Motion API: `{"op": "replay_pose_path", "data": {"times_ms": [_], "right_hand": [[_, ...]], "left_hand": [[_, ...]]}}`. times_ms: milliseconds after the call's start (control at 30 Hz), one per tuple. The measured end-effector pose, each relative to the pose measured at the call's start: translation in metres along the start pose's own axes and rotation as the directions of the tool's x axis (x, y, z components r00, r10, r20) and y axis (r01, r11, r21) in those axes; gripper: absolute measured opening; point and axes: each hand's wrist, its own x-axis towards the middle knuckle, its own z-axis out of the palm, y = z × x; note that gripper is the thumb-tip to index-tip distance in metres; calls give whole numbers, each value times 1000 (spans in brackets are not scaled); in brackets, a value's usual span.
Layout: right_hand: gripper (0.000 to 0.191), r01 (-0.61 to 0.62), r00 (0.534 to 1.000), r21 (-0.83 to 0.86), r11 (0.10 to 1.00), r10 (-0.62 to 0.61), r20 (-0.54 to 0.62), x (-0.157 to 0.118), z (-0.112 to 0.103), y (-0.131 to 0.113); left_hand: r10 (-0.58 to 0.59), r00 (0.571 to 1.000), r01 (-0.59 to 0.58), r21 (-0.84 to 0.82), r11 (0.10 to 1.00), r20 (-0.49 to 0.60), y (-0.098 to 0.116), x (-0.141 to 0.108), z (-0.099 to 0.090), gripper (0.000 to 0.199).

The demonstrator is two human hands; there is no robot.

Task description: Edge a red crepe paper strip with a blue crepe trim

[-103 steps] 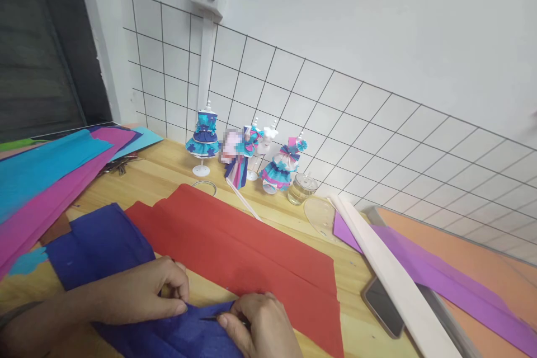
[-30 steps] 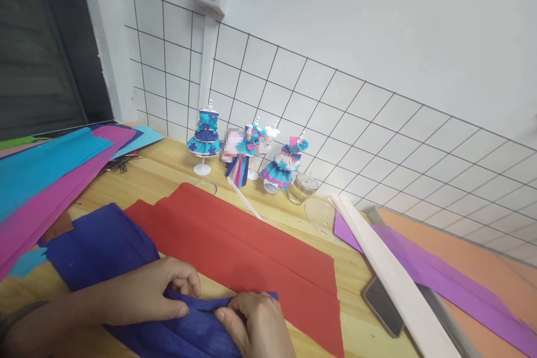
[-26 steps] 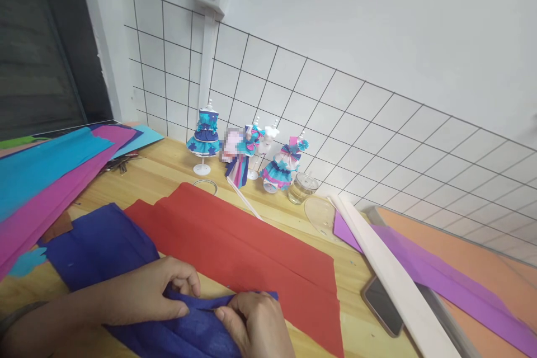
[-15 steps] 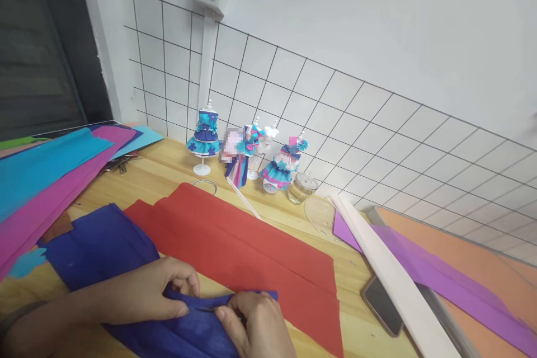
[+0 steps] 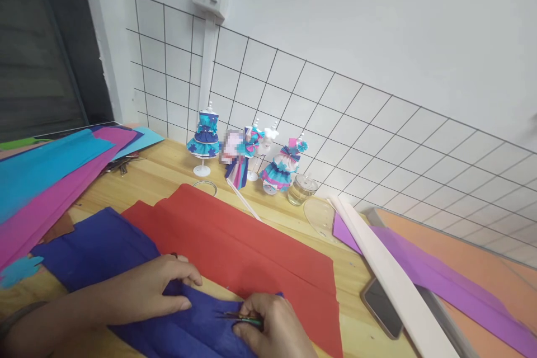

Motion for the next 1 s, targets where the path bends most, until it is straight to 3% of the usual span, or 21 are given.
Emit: {"op": "replay_pose_path", "data": {"times_ms": [333, 433, 600, 700, 767, 867, 1000], "right_hand": [[9, -111, 994, -20, 994, 111, -3, -12, -27, 21], [9, -136, 990, -78, 988, 132, -54, -12, -29, 23], [7, -137, 990, -98, 986, 132, -52, -10, -25, 18], [9, -117, 993, -89, 989, 113, -47, -9, -21, 11], [14, -119, 992, -76, 990, 116, -44, -9, -20, 6], [21, -126, 991, -63, 990, 123, -44, -9, -20, 1], [26, -105, 994, -65, 992, 102, -41, -10, -20, -2]], "left_hand": [[-20, 999, 30, 202, 979, -50, -7, 2, -18, 20], [-70, 997, 76, 208, 975, -37, -11, 1, -21, 16], [-124, 988, 109, 154, 982, 95, -15, -6, -29, 16], [-144, 988, 135, 140, 981, 62, -13, -8, -30, 27], [-112, 993, 109, 113, 988, 24, -9, -6, -25, 31], [26, 1000, -26, 78, 997, -8, -1, -1, -10, 31], [143, 990, -142, 107, 984, -5, 6, 7, 11, 19]]}}
